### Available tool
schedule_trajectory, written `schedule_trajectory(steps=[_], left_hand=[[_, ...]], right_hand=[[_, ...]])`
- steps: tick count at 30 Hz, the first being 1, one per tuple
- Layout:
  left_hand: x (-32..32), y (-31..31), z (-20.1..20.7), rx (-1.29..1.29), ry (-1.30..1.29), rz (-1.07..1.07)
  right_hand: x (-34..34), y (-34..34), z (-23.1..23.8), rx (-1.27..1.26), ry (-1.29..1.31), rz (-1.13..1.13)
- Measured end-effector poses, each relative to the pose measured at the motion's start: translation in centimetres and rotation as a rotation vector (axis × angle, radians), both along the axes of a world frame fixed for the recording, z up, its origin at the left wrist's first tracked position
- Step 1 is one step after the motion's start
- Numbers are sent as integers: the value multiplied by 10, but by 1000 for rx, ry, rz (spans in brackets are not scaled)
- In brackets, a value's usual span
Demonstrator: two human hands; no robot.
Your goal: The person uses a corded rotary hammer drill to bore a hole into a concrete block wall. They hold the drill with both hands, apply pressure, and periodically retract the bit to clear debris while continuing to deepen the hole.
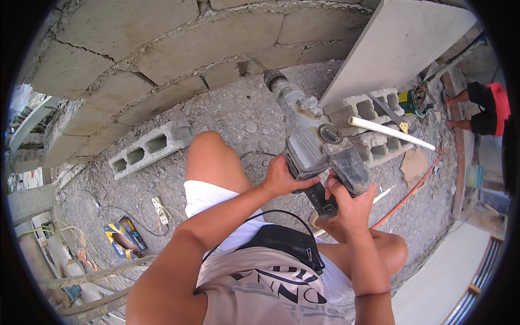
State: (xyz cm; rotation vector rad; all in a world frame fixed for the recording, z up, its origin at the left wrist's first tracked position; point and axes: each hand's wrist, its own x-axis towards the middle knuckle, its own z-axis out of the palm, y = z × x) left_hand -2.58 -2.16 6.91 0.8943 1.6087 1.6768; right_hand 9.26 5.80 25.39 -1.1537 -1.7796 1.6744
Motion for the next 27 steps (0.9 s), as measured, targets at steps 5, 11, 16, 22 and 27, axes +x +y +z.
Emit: schedule_trajectory(steps=[5,11,16,22,27], left_hand=[[-1,-6,-2,0,72,-3],[-11,-19,7,-36,106,-8],[-16,-12,-1,3,196,28],[-25,10,-20,-205,323,44],[-23,19,-22,-393,375,-29]], right_hand=[[2,-3,-3,37,-50,22],[2,-14,-8,130,-77,92],[1,-8,-14,111,-69,94],[6,28,-67,-72,64,-85],[27,54,-102,-193,99,-110]])
